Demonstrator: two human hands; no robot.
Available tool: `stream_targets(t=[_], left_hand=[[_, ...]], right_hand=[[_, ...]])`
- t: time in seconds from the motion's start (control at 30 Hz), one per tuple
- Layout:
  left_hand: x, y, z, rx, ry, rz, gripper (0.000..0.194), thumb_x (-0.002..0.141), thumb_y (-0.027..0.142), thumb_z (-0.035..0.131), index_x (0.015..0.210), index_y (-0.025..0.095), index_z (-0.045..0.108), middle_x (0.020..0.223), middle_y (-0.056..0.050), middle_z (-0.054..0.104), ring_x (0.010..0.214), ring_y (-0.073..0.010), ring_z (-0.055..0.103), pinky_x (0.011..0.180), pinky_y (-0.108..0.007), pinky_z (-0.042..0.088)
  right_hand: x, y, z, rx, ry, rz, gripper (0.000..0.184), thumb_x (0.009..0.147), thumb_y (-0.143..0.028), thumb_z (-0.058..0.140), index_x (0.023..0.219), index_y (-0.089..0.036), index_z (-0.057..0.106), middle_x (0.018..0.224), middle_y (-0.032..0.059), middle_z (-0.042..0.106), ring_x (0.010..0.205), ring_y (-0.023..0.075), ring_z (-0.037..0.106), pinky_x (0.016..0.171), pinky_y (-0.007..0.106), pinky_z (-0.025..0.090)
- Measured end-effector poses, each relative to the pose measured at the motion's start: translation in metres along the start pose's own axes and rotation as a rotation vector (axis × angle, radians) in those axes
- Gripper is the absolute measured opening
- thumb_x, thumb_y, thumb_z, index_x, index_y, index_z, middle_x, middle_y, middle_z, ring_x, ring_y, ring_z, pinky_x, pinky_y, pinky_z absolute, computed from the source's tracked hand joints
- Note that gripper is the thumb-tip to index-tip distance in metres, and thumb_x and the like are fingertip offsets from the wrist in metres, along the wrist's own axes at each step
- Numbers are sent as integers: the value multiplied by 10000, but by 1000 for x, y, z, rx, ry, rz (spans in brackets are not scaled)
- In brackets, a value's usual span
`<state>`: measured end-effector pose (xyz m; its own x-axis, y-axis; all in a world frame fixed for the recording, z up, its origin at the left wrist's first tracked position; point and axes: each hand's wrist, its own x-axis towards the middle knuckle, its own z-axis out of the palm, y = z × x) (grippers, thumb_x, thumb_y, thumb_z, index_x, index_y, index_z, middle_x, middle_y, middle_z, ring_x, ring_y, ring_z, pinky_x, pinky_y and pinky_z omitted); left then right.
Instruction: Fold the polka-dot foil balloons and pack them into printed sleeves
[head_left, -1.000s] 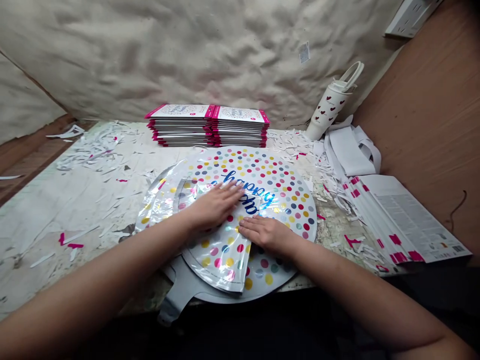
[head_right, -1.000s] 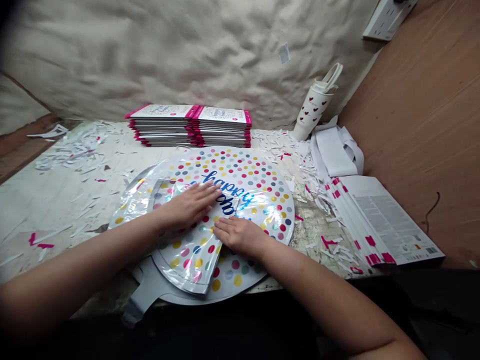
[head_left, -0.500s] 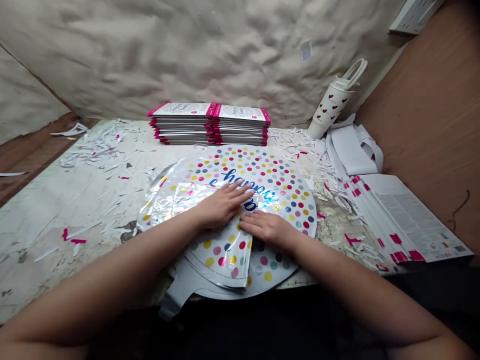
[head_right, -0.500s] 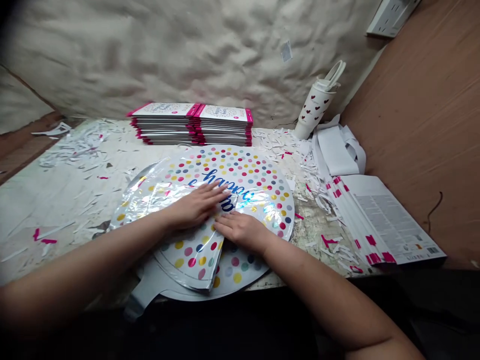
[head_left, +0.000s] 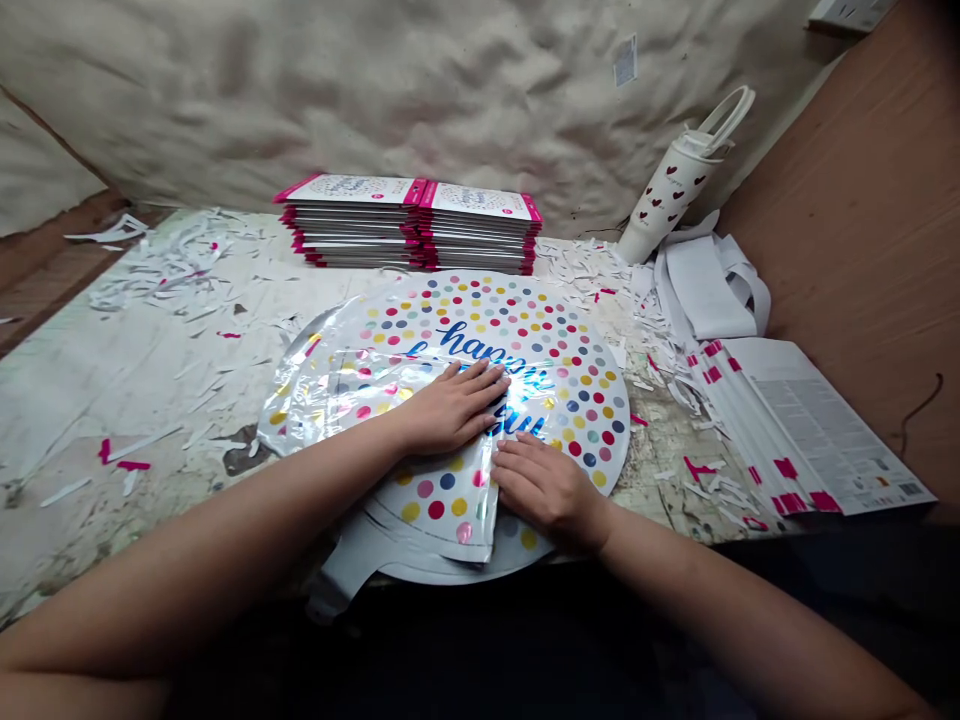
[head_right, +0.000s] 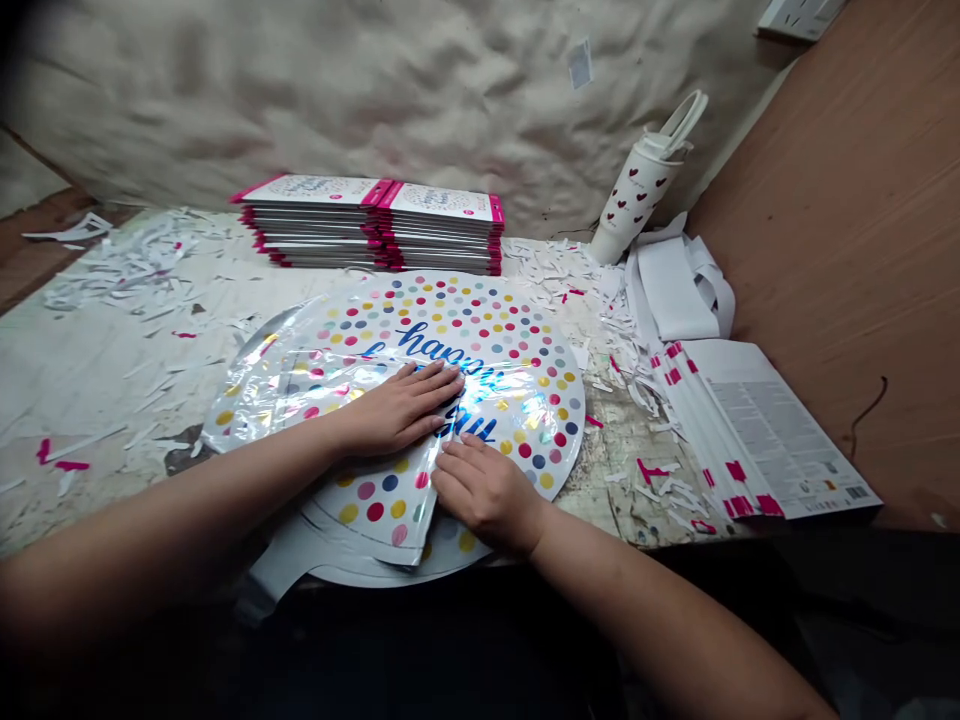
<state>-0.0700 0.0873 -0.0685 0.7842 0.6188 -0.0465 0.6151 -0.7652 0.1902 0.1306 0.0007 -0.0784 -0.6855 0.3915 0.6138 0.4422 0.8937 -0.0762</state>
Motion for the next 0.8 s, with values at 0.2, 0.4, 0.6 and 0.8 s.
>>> stream_targets(t=[0.2,0.4,0.6,0.8], left_hand=[[-7,2,-5,0,-50,11,537,922,432,259,1407,203,231,1482,-69,205,1365,-259,124,1073,-453,123],[-12,1,-6,-12,-81,48,525,915,431,284,1402,238,247,1493,-64,166,1365,-281,109,1071,-477,105],[-8,7,1,9,-47,-60,516,925,430,245,1406,242,239,1495,-76,154,1366,-294,92,1060,-518,116],[9,32,3,-6,-45,-286,532,920,418,250,1406,203,239,1494,-103,145,1355,-338,102,1026,-585,165]], right_hand=[[2,5,7,0,-70,-196,159,852,-73,486,909,-83,634,975,112,689,1013,215,611,977,410,439],[7,7,9,-23,-76,-157,169,864,-97,475,908,-113,638,993,81,689,980,193,622,957,380,458],[11,22,0,75,-55,-127,218,889,-121,424,951,-141,631,1009,70,688,1016,159,608,968,358,441],[-11,43,-14,325,-149,83,250,861,-136,425,1008,-159,625,1065,89,666,1075,162,577,982,362,409]])
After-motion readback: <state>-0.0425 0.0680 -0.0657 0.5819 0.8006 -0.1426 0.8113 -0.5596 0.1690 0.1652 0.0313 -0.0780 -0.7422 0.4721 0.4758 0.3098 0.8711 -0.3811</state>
